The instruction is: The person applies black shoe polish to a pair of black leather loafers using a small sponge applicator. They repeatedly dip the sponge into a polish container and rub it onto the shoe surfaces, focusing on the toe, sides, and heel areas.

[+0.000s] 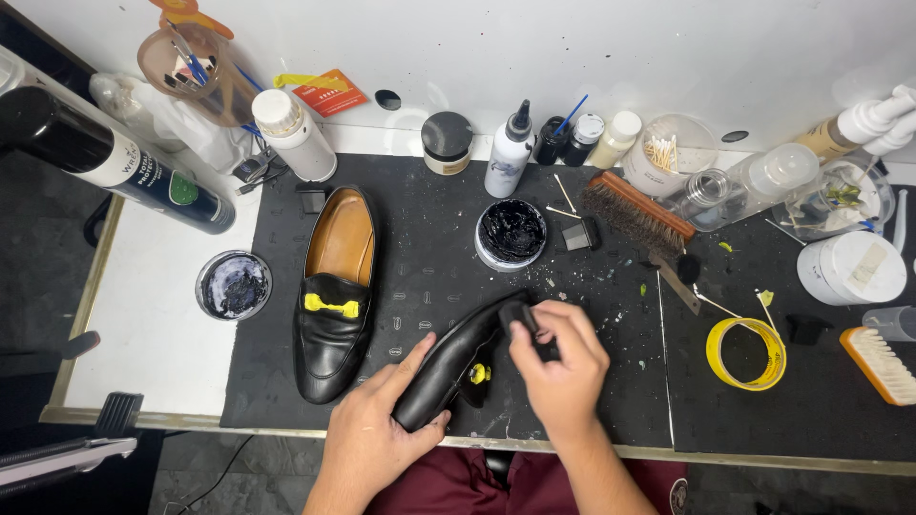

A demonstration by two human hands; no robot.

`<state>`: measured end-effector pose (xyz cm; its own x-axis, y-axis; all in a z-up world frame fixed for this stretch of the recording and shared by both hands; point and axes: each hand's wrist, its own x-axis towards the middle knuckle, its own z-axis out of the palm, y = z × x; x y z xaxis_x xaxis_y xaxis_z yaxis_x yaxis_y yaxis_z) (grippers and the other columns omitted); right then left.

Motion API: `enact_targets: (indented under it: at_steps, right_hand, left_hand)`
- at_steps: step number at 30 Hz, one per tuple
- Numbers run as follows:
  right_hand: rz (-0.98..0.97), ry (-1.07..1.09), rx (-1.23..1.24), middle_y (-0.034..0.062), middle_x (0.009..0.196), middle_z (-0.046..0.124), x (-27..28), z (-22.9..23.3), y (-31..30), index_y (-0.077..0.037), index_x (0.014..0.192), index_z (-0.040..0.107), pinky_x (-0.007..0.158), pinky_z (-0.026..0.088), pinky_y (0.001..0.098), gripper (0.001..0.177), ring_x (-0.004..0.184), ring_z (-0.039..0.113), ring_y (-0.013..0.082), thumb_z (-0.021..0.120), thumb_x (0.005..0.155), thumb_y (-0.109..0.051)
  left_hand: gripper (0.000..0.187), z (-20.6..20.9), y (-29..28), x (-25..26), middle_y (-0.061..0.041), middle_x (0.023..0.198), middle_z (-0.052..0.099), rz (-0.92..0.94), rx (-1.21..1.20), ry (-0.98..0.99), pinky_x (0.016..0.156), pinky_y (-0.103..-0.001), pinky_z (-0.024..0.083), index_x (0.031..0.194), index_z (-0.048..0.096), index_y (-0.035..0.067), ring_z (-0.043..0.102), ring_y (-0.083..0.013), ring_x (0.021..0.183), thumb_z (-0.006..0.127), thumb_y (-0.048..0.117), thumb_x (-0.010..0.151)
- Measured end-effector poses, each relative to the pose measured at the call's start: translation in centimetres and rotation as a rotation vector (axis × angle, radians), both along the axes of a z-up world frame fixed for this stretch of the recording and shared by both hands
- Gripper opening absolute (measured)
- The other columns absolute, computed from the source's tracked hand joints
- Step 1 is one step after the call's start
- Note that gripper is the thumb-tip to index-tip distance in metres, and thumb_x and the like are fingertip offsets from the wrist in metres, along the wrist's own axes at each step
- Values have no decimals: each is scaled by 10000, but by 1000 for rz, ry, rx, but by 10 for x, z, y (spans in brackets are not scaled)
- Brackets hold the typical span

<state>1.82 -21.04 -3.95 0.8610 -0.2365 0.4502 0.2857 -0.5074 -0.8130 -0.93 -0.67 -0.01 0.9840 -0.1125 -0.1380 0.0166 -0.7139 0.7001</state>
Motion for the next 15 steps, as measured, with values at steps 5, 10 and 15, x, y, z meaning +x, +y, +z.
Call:
enact_targets:
  at_steps: [5, 10, 15]
  right_hand:
    - [41, -37, -11, 112, 1008, 701, 2, 1, 5, 61, 954, 694, 680, 573, 238, 189, 786, 688, 126, 795, 802, 15]
    - [-64, 24, -1, 114, 999, 706, 2, 1, 2, 71, 951, 699, 661, 552, 254, 161, 743, 653, 142, 789, 821, 35]
    - [77, -75, -16, 112, 1012, 694, 1, 2, 4, 63, 954, 681, 681, 563, 248, 188, 794, 679, 131, 781, 796, 41]
  left_hand:
    - [963, 1, 1, 0, -43, 931, 749, 9, 11, -23, 641, -376, 571, 1487, 542, 354, 734, -247, 706, 872, 264, 587]
    - [954, 3, 1, -1, -41, 876, 723, 6, 33, 11, 647, -380, 560, 1486, 549, 359, 715, -245, 682, 871, 279, 592]
    - [934, 2, 1, -3, -35, 861, 722, 4, 8, -63, 640, -385, 557, 1477, 560, 333, 711, -250, 686, 863, 278, 595]
